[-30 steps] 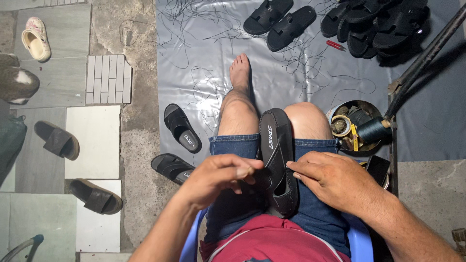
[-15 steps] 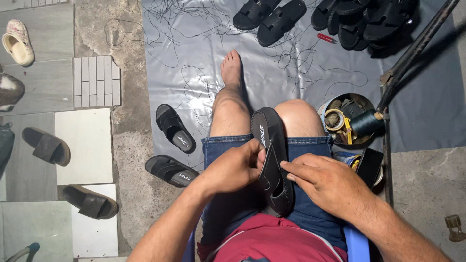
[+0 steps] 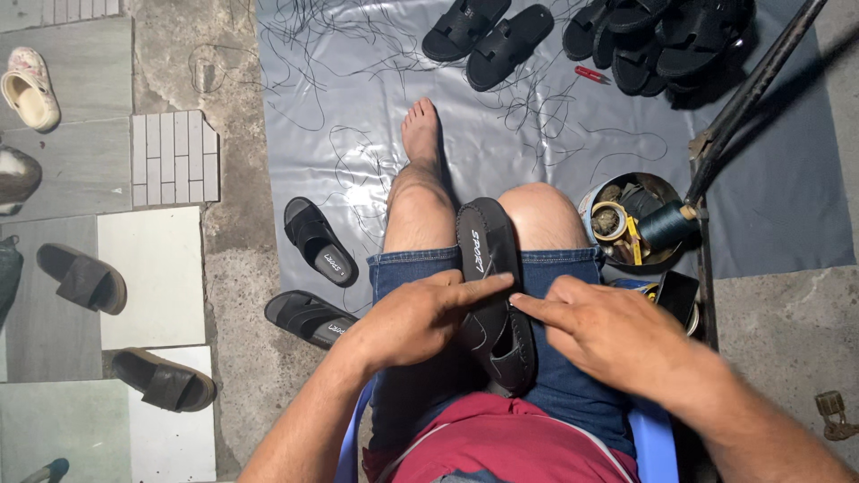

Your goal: The person sits on a blue plastic chair and sews a black slipper using a needle and thread. They hold the slipper on their lap and repeatedly push the needle through the strap while pulling the thread to secure the stitching.

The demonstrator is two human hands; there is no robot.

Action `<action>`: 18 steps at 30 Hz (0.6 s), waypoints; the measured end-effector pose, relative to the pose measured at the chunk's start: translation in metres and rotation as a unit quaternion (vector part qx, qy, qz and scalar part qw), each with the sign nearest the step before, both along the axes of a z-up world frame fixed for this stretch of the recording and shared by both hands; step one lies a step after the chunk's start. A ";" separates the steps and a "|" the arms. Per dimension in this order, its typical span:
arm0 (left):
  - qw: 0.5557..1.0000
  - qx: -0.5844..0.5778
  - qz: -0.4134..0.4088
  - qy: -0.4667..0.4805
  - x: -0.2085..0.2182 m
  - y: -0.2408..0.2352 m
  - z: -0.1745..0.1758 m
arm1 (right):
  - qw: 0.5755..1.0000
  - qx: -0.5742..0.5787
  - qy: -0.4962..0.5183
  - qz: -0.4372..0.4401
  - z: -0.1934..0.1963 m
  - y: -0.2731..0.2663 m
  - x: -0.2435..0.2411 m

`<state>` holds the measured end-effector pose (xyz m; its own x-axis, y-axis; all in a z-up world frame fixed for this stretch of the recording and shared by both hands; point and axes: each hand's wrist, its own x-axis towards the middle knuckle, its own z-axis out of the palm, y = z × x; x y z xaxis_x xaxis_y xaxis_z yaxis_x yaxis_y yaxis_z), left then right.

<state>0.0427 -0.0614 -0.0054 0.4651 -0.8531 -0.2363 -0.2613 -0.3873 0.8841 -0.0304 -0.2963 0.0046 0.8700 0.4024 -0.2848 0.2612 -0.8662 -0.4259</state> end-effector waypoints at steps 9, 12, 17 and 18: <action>0.988 -0.037 0.145 0.036 -0.012 -0.006 0.009 | 0.990 -0.075 0.043 -0.108 0.042 -0.033 -0.005; 0.980 0.007 0.179 -0.082 -0.021 -0.016 0.023 | 0.994 0.034 0.049 -0.086 0.037 -0.029 -0.006; 0.969 0.039 0.144 -0.195 -0.033 -0.035 0.011 | 0.990 0.107 0.074 -0.052 0.040 -0.028 -0.007; 0.969 0.039 0.143 -0.196 -0.033 -0.033 0.012 | 0.990 0.108 0.074 -0.053 0.035 -0.027 -0.007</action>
<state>0.0095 -0.0948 0.0065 0.7474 -0.6623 -0.0525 -0.4429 -0.5556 0.7037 -0.0373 -0.3235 0.0401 0.8662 0.3763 -0.3288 0.0949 -0.7699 -0.6311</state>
